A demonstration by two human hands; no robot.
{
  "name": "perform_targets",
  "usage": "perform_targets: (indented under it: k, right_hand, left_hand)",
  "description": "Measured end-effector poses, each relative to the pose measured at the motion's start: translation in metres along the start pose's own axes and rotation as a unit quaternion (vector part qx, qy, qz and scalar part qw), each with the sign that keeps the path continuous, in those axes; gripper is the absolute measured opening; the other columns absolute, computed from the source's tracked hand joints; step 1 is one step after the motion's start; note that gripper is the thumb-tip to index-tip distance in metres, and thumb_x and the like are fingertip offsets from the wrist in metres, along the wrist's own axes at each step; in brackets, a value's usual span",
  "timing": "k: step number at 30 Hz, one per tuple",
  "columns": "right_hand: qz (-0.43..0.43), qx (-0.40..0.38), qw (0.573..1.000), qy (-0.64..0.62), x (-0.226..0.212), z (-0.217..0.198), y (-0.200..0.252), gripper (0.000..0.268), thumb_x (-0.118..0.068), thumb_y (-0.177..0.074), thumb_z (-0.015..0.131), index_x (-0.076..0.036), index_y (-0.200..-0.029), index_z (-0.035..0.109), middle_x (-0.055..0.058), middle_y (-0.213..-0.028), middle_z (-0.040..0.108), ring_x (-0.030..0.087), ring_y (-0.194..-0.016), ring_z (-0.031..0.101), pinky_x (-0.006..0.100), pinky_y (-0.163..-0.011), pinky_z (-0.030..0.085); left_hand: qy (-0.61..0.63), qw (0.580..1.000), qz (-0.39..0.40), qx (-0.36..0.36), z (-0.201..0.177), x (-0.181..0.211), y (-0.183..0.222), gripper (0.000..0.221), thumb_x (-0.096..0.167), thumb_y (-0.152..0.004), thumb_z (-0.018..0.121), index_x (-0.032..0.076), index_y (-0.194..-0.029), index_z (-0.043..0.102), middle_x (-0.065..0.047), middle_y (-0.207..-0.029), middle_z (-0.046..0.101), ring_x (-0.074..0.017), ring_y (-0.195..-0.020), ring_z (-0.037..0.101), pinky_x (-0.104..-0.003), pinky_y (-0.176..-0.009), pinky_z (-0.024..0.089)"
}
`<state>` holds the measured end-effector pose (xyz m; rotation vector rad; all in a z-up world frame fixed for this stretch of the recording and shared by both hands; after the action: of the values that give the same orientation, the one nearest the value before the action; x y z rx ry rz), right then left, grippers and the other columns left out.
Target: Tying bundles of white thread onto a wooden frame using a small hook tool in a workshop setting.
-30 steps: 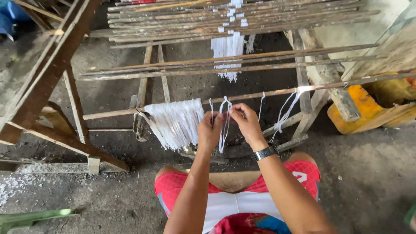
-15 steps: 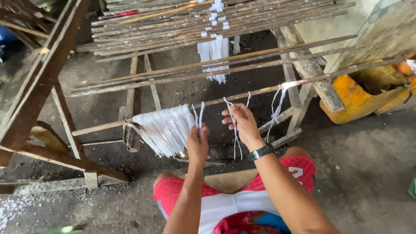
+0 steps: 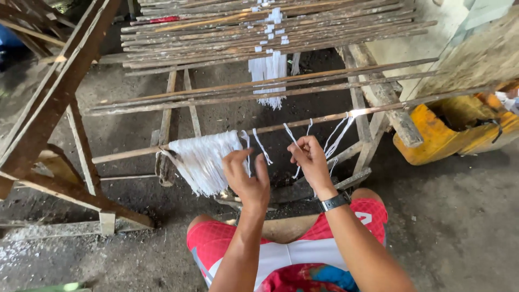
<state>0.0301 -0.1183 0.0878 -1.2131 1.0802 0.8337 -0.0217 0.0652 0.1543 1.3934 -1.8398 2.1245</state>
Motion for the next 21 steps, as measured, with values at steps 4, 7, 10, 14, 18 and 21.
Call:
perform_targets:
  k: [4,7,10,14,18,21]
  right_hand:
    - [-0.029,-0.005,0.992,0.122,-0.008,0.009,0.005,0.008,-0.010,-0.081,0.060,-0.008,-0.088,0.056,0.008,-0.072,0.056,0.014,-0.062,0.056,0.025,-0.050,0.045]
    - [-0.059,-0.012,0.983,0.172,-0.014,0.014,0.009,0.012,-0.009,-0.083,0.055,-0.008,-0.094,0.056,0.017,-0.081,0.056,0.028,-0.070,0.058,0.037,-0.055,0.048]
    - [0.014,0.050,0.998,0.021,-0.016,-0.002,0.010,0.016,-0.009,-0.086,0.046,-0.003,-0.097,0.057,0.017,-0.089,0.057,0.023,-0.075,0.060,0.030,-0.061,0.052]
    - [0.067,0.166,0.981,-0.078,0.027,-0.034,-0.002,0.010,-0.009,-0.087,0.042,-0.009,-0.092,0.051,0.005,-0.078,0.059,0.007,-0.051,0.048,0.014,-0.039,0.030]
    - [0.040,0.171,0.983,-0.046,0.055,-0.046,-0.014,0.033,-0.004,-0.081,0.048,-0.007,-0.112,0.040,0.008,-0.080,0.058,0.009,-0.057,0.046,0.019,-0.052,0.038]
    - [0.096,0.130,0.987,0.023,0.052,-0.042,-0.022,0.034,-0.020,-0.080,0.056,-0.009,-0.111,0.048,0.008,-0.081,0.060,0.013,-0.064,0.054,0.026,-0.059,0.048]
  left_hand:
    - [-0.047,0.973,-0.116,-0.193,0.050,-0.009,0.009,0.018,0.027,-0.075,0.064,0.011,-0.085,0.061,-0.003,-0.072,0.052,-0.0237,-0.068,0.059,-0.035,-0.061,0.048]
    - [0.075,0.926,-0.260,-0.262,0.088,-0.045,0.024,0.018,0.028,-0.080,0.060,0.010,-0.082,0.064,-0.008,-0.074,0.058,-0.0274,-0.073,0.062,-0.036,-0.065,0.049]
    - [0.268,0.876,-0.384,-0.114,0.101,-0.070,0.037,0.018,0.014,-0.084,0.049,0.001,-0.079,0.060,-0.012,-0.069,0.062,-0.0158,-0.069,0.059,-0.026,-0.066,0.047]
    - [0.289,0.856,-0.411,-0.121,0.089,-0.073,0.039,0.021,0.016,-0.089,0.041,0.006,-0.079,0.056,-0.006,-0.055,0.051,-0.0109,-0.042,0.045,-0.020,-0.037,0.035]
    - [0.180,0.893,-0.329,-0.249,0.088,-0.067,0.042,0.028,0.023,-0.091,0.039,0.004,-0.091,0.059,-0.005,-0.054,0.053,-0.0113,-0.045,0.045,-0.024,-0.043,0.037]
    - [0.182,0.897,-0.325,-0.238,0.092,-0.067,0.043,0.031,0.026,-0.092,0.040,0.001,-0.103,0.054,-0.006,-0.062,0.055,-0.0114,-0.052,0.047,-0.024,-0.049,0.040]
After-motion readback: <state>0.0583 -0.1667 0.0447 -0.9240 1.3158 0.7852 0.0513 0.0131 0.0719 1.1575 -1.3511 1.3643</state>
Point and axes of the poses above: each hand's wrist, its own y-axis away from the middle knuckle, its own z-axis out of the palm, x = y × z, the point moved 8 cm from there along -y, towards the middle knuckle
